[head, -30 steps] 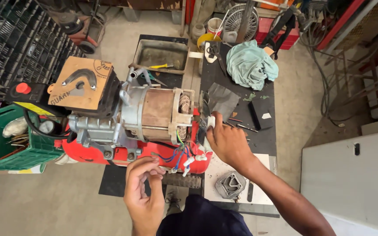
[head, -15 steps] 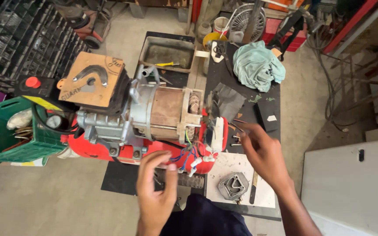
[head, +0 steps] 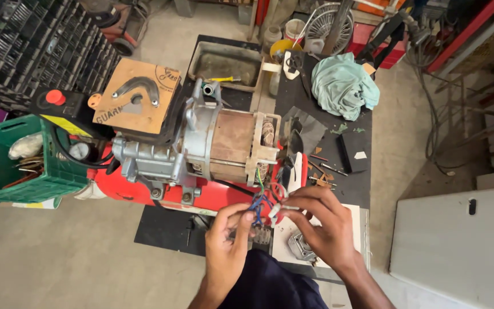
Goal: Repairing an air compressor motor by connecting wires, installing a capacitor, and cleaning the cylinder head with sandpaper
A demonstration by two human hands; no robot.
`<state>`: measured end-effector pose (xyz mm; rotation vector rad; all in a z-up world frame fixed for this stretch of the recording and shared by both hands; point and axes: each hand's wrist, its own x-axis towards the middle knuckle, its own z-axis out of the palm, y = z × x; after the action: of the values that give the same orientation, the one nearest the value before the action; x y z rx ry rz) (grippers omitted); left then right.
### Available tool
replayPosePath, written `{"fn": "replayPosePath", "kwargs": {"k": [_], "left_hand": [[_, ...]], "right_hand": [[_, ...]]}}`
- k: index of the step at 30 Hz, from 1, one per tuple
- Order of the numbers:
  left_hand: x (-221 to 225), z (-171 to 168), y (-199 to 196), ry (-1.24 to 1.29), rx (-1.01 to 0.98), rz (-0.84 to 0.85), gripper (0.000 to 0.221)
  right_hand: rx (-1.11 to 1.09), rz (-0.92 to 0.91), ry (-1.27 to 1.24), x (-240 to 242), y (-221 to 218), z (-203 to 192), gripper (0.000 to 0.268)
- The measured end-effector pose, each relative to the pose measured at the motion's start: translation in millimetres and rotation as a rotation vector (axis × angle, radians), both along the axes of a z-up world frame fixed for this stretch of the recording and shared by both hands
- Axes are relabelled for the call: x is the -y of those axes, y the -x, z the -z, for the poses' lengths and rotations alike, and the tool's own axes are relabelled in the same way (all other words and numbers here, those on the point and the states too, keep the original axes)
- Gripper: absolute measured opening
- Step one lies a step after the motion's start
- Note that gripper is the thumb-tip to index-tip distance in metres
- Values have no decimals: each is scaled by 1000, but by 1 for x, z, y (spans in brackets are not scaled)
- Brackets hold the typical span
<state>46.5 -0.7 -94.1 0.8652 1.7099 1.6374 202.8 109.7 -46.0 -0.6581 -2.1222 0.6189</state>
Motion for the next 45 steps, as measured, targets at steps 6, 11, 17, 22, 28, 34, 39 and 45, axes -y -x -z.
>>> {"fn": "replayPosePath", "kwargs": {"k": [6,11,17,22,28,34,39,45], "left_hand": [[-1,-13,16,50,-112,3,20],[-4,-33,15,-158,-569,-65,8],[3,-37,-3,-203,-718,-168,11],[-3,-48,-11,-227,-524,-9,16],[-15,-49,-16,-169,-610,-10,9],[-16,-40,-15,-118,-711,-39,11],[-22,-48,-14,-193,-748,-8,15],[-37,-40,-16,-149,-918,24,19]], "right_hand": [[-116,77,261,8,1,15,8],[-191,98,508,9,-5,31,12],[-140,114,500,14,-9,23,14],[-214,158,509,19,-6,29,10],[-345,152,621,17,0,43,16],[-485,-34,1053,0,-6,67,13],[-545,-91,1323,-9,-9,64,9],[-603,-192,1609,-21,-12,54,12]]}}
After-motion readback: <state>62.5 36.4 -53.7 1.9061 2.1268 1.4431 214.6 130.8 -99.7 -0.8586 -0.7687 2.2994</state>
